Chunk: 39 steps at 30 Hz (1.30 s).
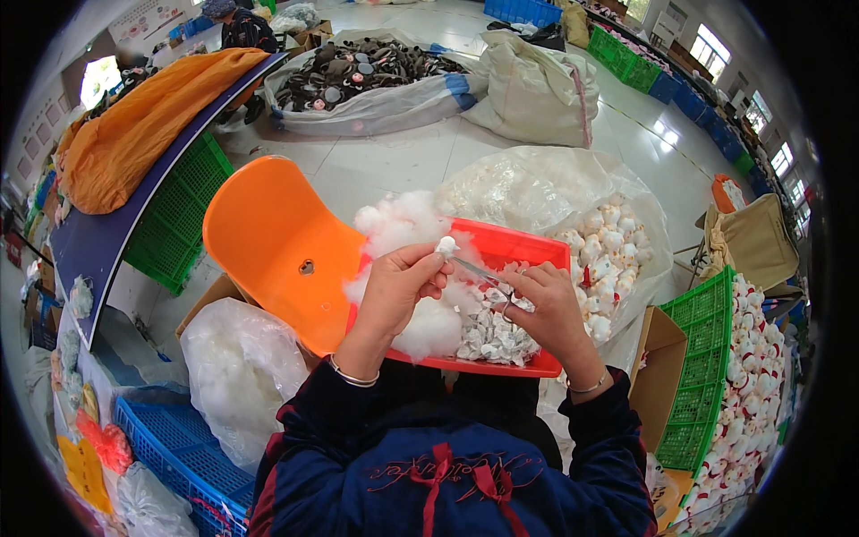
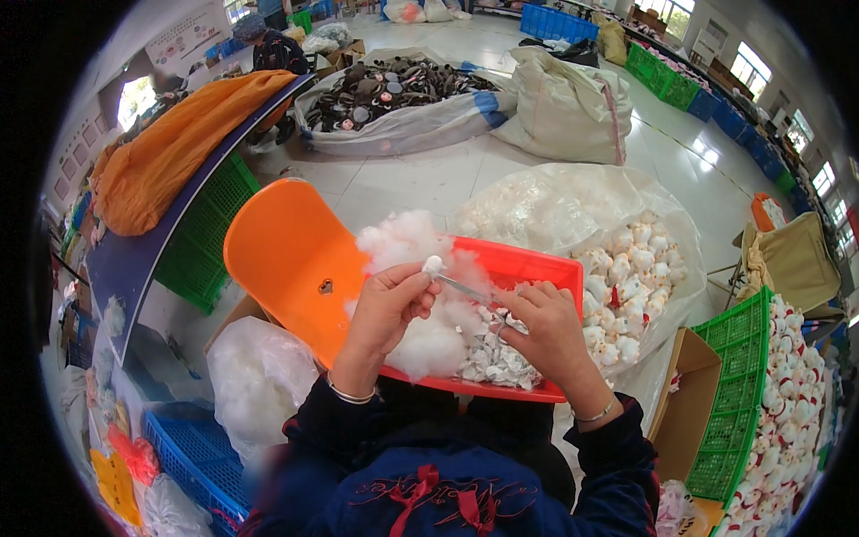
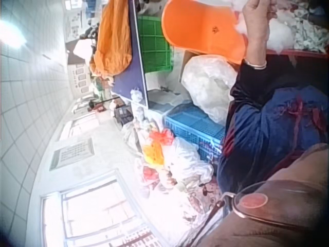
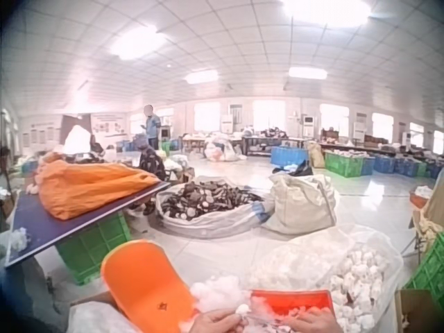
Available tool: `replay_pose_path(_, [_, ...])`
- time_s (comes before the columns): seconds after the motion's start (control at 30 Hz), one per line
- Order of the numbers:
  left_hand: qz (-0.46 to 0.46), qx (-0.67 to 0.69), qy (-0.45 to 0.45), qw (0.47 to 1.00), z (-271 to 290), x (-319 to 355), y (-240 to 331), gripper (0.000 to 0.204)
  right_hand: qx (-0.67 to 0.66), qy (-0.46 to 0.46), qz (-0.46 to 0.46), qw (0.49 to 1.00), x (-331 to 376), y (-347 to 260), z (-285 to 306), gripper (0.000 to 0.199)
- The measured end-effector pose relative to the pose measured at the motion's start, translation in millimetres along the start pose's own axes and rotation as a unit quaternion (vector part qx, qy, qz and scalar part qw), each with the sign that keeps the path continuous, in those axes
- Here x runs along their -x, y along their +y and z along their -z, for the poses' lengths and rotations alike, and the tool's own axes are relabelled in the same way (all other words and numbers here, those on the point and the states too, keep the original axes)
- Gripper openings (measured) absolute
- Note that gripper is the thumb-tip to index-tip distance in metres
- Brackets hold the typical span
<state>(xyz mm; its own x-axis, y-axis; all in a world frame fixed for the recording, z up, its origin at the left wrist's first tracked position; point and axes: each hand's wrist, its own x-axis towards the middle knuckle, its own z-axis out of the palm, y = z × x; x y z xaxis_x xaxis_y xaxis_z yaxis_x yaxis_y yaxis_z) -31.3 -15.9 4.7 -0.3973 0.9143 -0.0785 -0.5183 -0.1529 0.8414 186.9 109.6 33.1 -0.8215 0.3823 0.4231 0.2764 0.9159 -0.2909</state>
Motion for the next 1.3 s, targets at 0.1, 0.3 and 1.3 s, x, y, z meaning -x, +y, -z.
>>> replay_pose_path(0.1, [-0.059,-0.083,0.033,0.994,-7,0,-3,0.02,-0.023,-0.026,-0.015,0.999,1,-7,4,0.039])
replay_pose_path(0.3, [-0.198,-0.148,0.115,0.962,-21,-3,-32,0.012,-0.196,-0.101,-0.139,0.966,1,-36,-8,0.026])
replay_pose_path(1.3, [-0.056,-0.147,-0.052,0.986,12,-20,-38,0.017,-0.062,-0.057,-0.069,0.994,13,-7,15,0.041])
